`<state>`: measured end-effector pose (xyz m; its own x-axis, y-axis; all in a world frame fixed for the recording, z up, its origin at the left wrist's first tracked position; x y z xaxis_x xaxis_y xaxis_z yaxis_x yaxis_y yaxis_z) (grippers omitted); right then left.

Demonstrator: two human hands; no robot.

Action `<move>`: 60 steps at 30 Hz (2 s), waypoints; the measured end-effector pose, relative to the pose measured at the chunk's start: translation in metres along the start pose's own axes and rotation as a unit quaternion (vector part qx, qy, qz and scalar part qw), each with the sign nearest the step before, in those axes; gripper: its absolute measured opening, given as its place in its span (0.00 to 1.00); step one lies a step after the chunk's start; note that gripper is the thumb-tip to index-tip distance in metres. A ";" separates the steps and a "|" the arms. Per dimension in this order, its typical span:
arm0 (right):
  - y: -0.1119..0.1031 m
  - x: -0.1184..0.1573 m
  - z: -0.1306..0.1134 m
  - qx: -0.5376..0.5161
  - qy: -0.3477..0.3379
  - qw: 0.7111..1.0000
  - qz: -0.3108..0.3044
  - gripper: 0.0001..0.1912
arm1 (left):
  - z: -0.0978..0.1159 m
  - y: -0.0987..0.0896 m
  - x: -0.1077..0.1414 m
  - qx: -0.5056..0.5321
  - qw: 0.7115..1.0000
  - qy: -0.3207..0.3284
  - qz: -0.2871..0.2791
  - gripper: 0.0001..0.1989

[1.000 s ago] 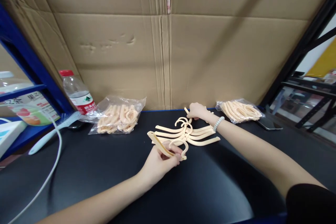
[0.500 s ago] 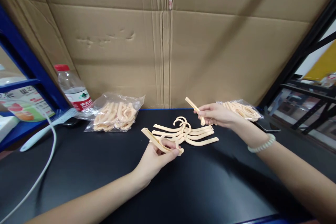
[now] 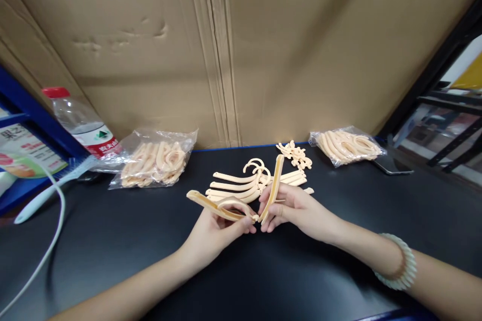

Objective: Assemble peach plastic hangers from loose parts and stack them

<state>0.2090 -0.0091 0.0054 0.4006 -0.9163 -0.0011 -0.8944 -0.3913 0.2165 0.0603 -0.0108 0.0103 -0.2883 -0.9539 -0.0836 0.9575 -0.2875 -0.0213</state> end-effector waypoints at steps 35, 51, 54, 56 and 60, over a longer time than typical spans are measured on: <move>0.006 0.004 -0.002 0.164 -0.139 0.975 0.050 0.13 | -0.012 0.000 -0.002 0.015 1.000 -0.015 -0.005 0.08; 0.006 0.007 -0.010 0.211 -0.164 0.963 0.037 0.13 | 0.002 -0.002 -0.002 -0.038 0.997 0.060 -0.007 0.03; 0.007 0.006 -0.005 0.185 -0.148 0.971 0.035 0.14 | 0.001 -0.001 -0.002 -0.031 0.998 0.057 -0.006 0.03; 0.008 0.005 -0.003 0.168 -0.136 0.976 0.035 0.14 | 0.001 -0.001 -0.002 -0.022 0.998 0.050 0.000 0.03; 0.011 0.007 -0.006 0.195 -0.136 0.970 0.044 0.11 | 0.001 -0.001 -0.001 -0.016 0.999 0.049 0.009 0.04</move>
<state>0.2031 -0.0193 0.0135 0.2986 -0.9156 -0.2692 -0.9515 -0.2638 -0.1583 0.0600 -0.0098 0.0114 -0.2700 -0.9456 -0.1815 0.9629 -0.2650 -0.0513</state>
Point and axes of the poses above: each hand's wrist, its own x-axis away from the middle knuckle, its own y-axis out of the palm, z = x × y, the point moved 6 cm from there along -x, towards the middle knuckle, and after that the axes turned 9 degrees about z, right-handed, at the moved point
